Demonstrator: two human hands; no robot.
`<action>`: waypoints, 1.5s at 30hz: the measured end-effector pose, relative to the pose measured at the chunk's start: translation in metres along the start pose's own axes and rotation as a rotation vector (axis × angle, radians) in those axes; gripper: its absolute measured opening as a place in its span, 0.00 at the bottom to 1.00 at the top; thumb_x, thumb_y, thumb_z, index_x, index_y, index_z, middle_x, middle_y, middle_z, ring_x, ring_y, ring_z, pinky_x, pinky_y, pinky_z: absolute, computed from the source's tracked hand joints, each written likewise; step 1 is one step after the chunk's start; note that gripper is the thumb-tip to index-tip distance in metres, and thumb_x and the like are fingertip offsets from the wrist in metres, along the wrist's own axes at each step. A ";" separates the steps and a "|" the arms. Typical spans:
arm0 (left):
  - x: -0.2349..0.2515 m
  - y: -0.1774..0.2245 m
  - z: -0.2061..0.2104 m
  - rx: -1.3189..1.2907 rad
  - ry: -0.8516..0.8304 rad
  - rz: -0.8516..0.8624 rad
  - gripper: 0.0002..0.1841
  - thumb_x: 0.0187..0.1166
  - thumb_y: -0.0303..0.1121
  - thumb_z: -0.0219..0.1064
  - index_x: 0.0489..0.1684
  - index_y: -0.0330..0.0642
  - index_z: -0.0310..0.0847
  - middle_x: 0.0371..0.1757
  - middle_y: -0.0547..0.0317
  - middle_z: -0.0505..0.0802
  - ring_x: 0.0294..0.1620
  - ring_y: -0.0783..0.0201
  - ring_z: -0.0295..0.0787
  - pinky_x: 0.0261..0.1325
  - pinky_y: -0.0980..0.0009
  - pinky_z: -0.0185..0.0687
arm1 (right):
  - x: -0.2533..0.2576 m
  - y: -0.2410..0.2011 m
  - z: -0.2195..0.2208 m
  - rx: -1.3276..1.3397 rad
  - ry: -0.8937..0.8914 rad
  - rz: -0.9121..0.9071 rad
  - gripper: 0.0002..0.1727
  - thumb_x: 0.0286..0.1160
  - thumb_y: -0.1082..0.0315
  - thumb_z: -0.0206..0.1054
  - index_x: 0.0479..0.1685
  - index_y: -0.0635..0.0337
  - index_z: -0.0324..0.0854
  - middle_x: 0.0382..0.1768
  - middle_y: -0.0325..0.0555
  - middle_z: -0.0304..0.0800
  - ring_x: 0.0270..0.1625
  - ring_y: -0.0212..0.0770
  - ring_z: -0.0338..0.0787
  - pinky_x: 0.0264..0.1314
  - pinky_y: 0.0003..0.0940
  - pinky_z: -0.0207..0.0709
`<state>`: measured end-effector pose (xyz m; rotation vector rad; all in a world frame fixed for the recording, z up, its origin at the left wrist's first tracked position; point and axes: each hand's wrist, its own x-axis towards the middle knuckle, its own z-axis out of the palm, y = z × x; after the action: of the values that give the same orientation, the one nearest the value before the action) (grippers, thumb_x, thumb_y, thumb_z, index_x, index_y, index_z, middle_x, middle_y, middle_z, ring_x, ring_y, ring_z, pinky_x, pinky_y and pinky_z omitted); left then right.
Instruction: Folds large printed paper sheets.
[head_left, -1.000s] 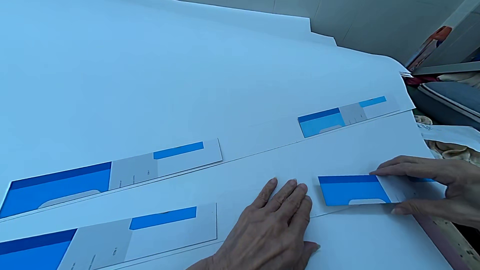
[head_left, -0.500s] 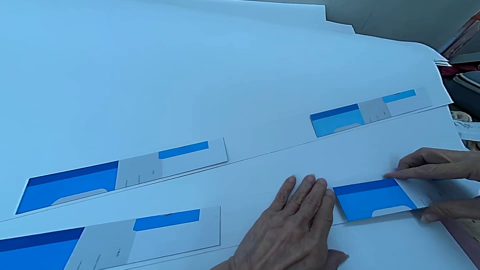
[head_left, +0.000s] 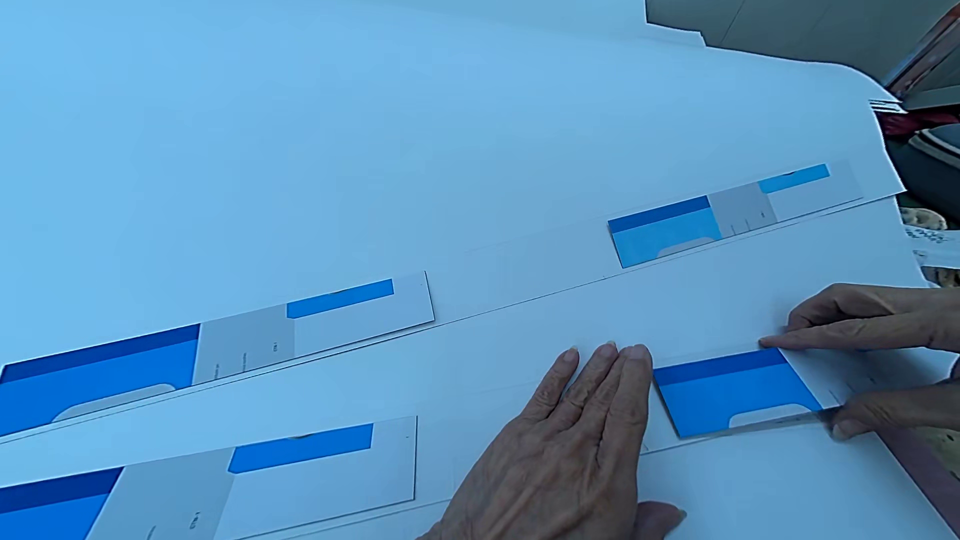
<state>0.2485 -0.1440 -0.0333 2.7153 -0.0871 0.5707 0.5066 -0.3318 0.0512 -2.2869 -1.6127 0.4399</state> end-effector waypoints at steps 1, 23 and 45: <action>0.000 0.000 0.000 0.003 0.000 -0.001 0.37 0.88 0.51 0.52 0.84 0.23 0.62 0.83 0.40 0.78 0.87 0.52 0.70 0.90 0.58 0.54 | 0.000 -0.001 0.000 0.001 0.000 0.007 0.32 0.33 0.72 0.90 0.52 0.60 0.94 0.44 0.41 0.87 0.50 0.32 0.85 0.49 0.22 0.79; -0.002 -0.005 0.006 0.099 -0.057 0.105 0.29 0.93 0.47 0.40 0.86 0.45 0.69 0.89 0.59 0.72 0.92 0.49 0.59 0.92 0.49 0.48 | 0.004 0.003 0.003 -0.003 0.061 -0.075 0.31 0.30 0.68 0.91 0.48 0.54 0.96 0.42 0.36 0.90 0.49 0.29 0.88 0.42 0.18 0.81; -0.002 -0.005 -0.002 0.074 -0.159 0.085 0.29 0.93 0.46 0.40 0.88 0.43 0.65 0.90 0.57 0.69 0.94 0.47 0.54 0.92 0.44 0.43 | 0.002 0.019 0.000 -0.033 0.098 -0.187 0.32 0.34 0.53 0.87 0.52 0.48 0.94 0.44 0.26 0.93 0.51 0.20 0.89 0.49 0.14 0.83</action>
<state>0.2464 -0.1389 -0.0337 2.8369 -0.2273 0.3872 0.5238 -0.3356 0.0426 -2.1188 -1.7754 0.2545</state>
